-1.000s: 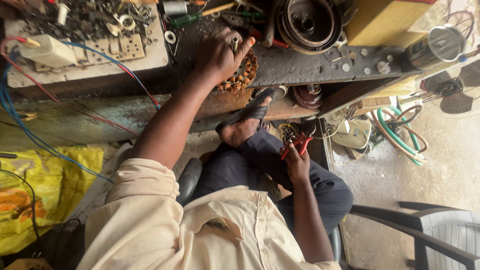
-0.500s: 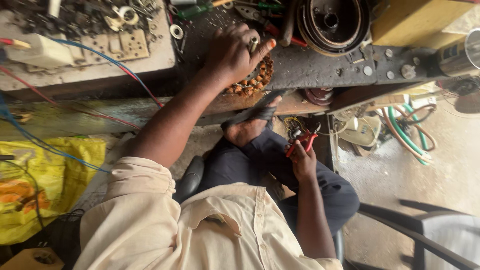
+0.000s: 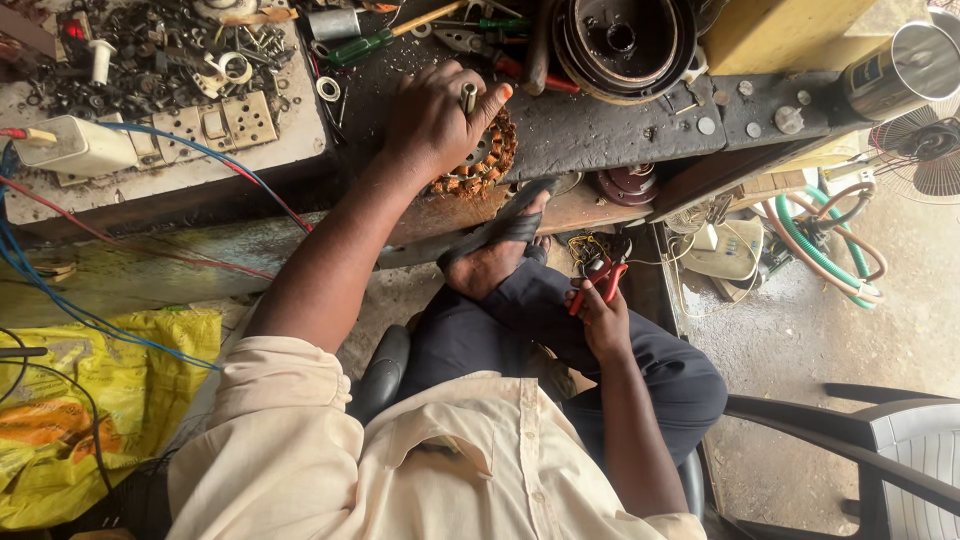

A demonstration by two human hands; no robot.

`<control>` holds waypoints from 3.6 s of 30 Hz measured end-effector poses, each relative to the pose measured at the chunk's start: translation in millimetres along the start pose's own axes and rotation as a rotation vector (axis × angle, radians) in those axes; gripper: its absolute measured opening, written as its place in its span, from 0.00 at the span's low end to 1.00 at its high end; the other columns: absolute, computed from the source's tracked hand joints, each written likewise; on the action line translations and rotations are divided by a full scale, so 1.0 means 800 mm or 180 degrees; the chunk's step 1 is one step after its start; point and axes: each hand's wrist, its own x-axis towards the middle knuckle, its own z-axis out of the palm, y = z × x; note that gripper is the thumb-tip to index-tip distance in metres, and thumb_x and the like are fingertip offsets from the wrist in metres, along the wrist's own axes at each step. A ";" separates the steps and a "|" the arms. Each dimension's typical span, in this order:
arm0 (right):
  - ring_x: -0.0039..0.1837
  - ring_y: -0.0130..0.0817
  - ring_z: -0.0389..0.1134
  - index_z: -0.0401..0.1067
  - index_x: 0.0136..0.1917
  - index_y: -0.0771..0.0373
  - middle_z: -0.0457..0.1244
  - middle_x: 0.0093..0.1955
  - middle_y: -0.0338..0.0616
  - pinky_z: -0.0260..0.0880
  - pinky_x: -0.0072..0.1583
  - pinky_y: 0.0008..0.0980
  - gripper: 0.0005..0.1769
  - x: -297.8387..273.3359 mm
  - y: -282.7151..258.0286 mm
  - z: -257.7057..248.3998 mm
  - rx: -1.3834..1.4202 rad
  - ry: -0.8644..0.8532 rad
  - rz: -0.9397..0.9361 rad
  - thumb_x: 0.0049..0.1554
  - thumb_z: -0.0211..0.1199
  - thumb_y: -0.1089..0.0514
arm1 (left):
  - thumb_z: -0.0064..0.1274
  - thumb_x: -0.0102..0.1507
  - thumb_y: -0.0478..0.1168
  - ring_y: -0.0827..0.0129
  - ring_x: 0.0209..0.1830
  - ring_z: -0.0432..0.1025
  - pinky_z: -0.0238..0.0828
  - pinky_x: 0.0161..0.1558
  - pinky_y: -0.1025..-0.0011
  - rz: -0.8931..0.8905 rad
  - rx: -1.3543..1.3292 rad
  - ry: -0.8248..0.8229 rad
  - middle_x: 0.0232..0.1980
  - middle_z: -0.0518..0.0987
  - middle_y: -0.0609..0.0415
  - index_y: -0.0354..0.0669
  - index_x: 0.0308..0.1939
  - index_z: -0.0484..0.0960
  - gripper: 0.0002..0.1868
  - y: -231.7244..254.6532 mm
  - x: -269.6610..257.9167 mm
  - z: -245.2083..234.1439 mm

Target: The person uses red-handled pliers to trim and adjust copper windings on a circular stator assembly. They repeatedly rotate the stator, cut protruding wire ends, and occasionally inspect the coils with their fingers.

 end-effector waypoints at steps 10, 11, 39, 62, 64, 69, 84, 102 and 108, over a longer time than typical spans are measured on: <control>0.45 0.35 0.71 0.67 0.58 0.68 0.67 0.45 0.50 0.73 0.48 0.32 0.13 0.004 -0.002 -0.001 -0.0036 -0.0021 0.0098 0.65 0.59 0.58 | 0.34 0.78 0.66 0.60 0.35 0.75 0.66 0.40 0.57 0.0277 -0.0247 -0.0252 0.35 0.79 0.53 0.47 0.38 0.84 0.34 -0.015 0.005 0.004; 0.45 0.34 0.71 0.67 0.58 0.69 0.68 0.45 0.49 0.73 0.47 0.31 0.13 0.004 -0.001 -0.001 -0.0079 -0.0016 0.0095 0.65 0.59 0.58 | 0.34 0.77 0.66 0.60 0.35 0.75 0.66 0.40 0.57 0.0283 -0.0234 -0.0282 0.35 0.79 0.53 0.47 0.38 0.84 0.34 -0.016 0.005 0.004; 0.43 0.30 0.71 0.67 0.59 0.65 0.69 0.44 0.47 0.67 0.42 0.25 0.15 0.010 -0.013 0.008 -0.0665 0.0032 0.0294 0.66 0.60 0.53 | 0.44 0.77 0.64 0.60 0.43 0.76 0.66 0.48 0.54 0.0830 -0.0559 -0.0596 0.39 0.80 0.55 0.48 0.39 0.84 0.28 -0.014 0.028 0.012; 0.55 0.41 0.68 0.58 0.73 0.70 0.64 0.60 0.53 0.69 0.58 0.41 0.25 0.026 -0.030 0.004 0.0654 -0.0052 0.0948 0.66 0.55 0.58 | 0.32 0.76 0.72 0.57 0.58 0.73 0.65 0.59 0.54 0.0491 -0.0647 -0.0838 0.56 0.79 0.46 0.38 0.55 0.82 0.40 -0.016 0.013 -0.002; 0.56 0.41 0.68 0.58 0.72 0.71 0.64 0.60 0.53 0.69 0.59 0.42 0.25 0.026 -0.035 0.004 0.0756 0.0011 0.1048 0.66 0.56 0.58 | 0.30 0.74 0.72 0.56 0.58 0.73 0.65 0.57 0.54 0.0359 -0.0739 -0.0921 0.58 0.80 0.45 0.38 0.56 0.82 0.42 -0.016 0.017 -0.006; 0.54 0.41 0.68 0.59 0.73 0.69 0.64 0.57 0.51 0.70 0.58 0.42 0.27 0.025 -0.033 0.009 0.0745 0.0135 0.1192 0.63 0.58 0.58 | 0.34 0.71 0.71 0.56 0.56 0.74 0.65 0.57 0.53 0.0317 -0.0700 -0.1036 0.58 0.80 0.46 0.40 0.56 0.82 0.39 -0.010 0.032 -0.011; 0.54 0.40 0.70 0.59 0.73 0.68 0.65 0.60 0.53 0.72 0.57 0.37 0.24 -0.002 -0.025 0.011 0.0505 -0.0208 0.0394 0.64 0.57 0.69 | 0.45 0.74 0.72 0.58 0.46 0.74 0.65 0.49 0.56 0.1154 -0.0569 -0.1000 0.43 0.79 0.53 0.46 0.43 0.83 0.33 -0.021 0.044 0.012; 0.56 0.30 0.68 0.65 0.70 0.68 0.67 0.56 0.42 0.70 0.58 0.30 0.21 -0.046 -0.027 0.068 -0.1258 -0.0176 -0.0185 0.67 0.58 0.57 | 0.33 0.71 0.78 0.63 0.42 0.72 0.66 0.46 0.58 0.1084 -0.0569 0.0173 0.41 0.76 0.51 0.45 0.44 0.81 0.41 -0.032 0.015 0.032; 0.64 0.25 0.66 0.60 0.74 0.72 0.67 0.62 0.38 0.65 0.67 0.26 0.31 -0.100 -0.095 0.100 -0.1727 -0.0756 0.0234 0.67 0.55 0.49 | 0.35 0.72 0.81 0.58 0.44 0.76 0.72 0.48 0.55 0.1221 -0.0638 -0.0061 0.45 0.79 0.47 0.37 0.47 0.81 0.47 -0.041 0.014 0.034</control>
